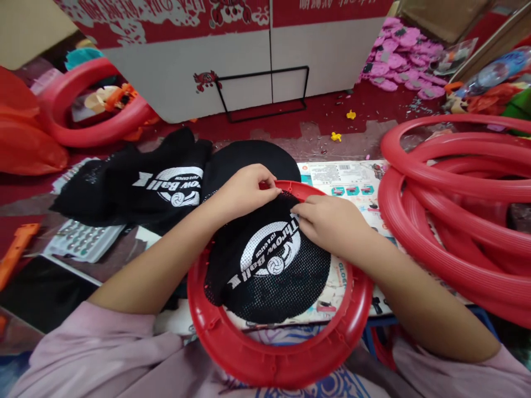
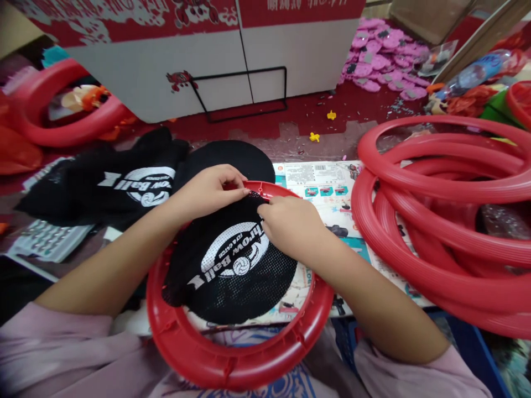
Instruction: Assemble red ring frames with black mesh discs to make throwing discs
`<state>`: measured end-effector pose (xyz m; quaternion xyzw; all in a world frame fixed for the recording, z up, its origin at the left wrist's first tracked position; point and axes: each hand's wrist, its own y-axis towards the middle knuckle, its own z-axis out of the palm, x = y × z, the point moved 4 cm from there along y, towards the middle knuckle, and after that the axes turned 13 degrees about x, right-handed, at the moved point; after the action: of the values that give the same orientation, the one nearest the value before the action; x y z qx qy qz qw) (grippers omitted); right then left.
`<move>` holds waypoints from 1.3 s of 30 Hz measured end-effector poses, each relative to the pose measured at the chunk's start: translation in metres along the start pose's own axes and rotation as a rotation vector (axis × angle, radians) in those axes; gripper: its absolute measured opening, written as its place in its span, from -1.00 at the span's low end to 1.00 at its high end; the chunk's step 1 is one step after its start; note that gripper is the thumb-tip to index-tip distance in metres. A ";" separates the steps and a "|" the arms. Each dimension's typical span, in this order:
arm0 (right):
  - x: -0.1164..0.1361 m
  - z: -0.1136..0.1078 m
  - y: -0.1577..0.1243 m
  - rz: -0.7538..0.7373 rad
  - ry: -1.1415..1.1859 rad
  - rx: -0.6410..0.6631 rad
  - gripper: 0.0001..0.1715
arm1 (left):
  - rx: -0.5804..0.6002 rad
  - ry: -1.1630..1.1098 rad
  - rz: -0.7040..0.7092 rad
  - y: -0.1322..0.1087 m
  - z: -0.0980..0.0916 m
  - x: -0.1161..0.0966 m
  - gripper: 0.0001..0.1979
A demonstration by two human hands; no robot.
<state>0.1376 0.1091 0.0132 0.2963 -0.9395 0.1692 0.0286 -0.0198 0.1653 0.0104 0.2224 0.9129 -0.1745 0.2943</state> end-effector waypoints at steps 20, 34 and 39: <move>-0.014 0.004 0.015 -0.157 0.204 -0.143 -0.58 | 0.189 0.206 0.148 -0.005 -0.007 -0.010 -0.77; -0.015 0.005 0.017 -0.123 0.191 -0.156 -0.57 | 0.066 0.114 0.143 0.006 0.004 -0.008 -0.84; -0.014 0.004 0.017 -0.108 0.196 -0.169 -0.55 | 0.049 0.096 0.159 0.007 0.006 -0.007 -0.83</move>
<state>0.1400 0.1287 0.0020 0.3251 -0.9258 0.1159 0.1543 -0.0087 0.1666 0.0088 0.3094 0.9009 -0.1620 0.2576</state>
